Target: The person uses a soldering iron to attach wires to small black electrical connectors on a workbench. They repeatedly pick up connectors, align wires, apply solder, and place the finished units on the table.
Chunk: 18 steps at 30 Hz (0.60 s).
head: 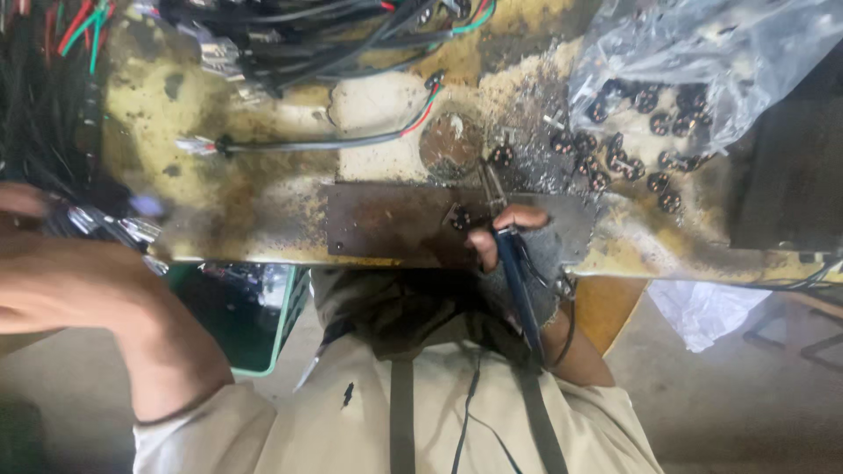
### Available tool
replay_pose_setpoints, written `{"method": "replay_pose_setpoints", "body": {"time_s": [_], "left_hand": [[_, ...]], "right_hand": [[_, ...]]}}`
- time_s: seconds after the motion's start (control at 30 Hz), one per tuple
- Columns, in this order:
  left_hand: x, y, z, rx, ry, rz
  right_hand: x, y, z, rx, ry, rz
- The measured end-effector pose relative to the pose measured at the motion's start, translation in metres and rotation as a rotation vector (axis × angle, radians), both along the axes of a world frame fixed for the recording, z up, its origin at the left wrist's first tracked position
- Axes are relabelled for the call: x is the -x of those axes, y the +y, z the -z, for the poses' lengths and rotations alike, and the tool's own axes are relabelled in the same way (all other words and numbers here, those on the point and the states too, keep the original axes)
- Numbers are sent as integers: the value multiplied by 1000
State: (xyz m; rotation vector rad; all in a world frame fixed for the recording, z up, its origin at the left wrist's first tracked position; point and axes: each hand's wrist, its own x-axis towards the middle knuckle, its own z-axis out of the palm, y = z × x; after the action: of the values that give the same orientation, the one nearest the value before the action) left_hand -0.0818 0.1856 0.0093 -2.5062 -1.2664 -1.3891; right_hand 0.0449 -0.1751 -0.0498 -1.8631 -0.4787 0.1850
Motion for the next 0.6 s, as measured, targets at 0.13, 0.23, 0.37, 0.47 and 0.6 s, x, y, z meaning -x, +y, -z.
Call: {"method": "replay_pose_setpoints", "body": {"time_s": [0.13, 0.23, 0.37, 0.47, 0.6], "left_hand": [[-26, -118, 4, 972, 500, 1037], [-42, -161, 15, 1173, 620, 1326], [-55, -176, 11, 1159, 526, 1267], [-61, -169, 5, 1195, 519, 1216], [-59, -165, 7, 1073, 183, 1247]], "right_hand": [[-8, -6, -7, -279, 218, -57], [-14, -8, -14, -302, 290, -46], [-17, -16, -21, 545, -390, -253], [-17, -20, -17, -81, 7, -159], [-12, -18, -6, -86, 401, -58]]}}
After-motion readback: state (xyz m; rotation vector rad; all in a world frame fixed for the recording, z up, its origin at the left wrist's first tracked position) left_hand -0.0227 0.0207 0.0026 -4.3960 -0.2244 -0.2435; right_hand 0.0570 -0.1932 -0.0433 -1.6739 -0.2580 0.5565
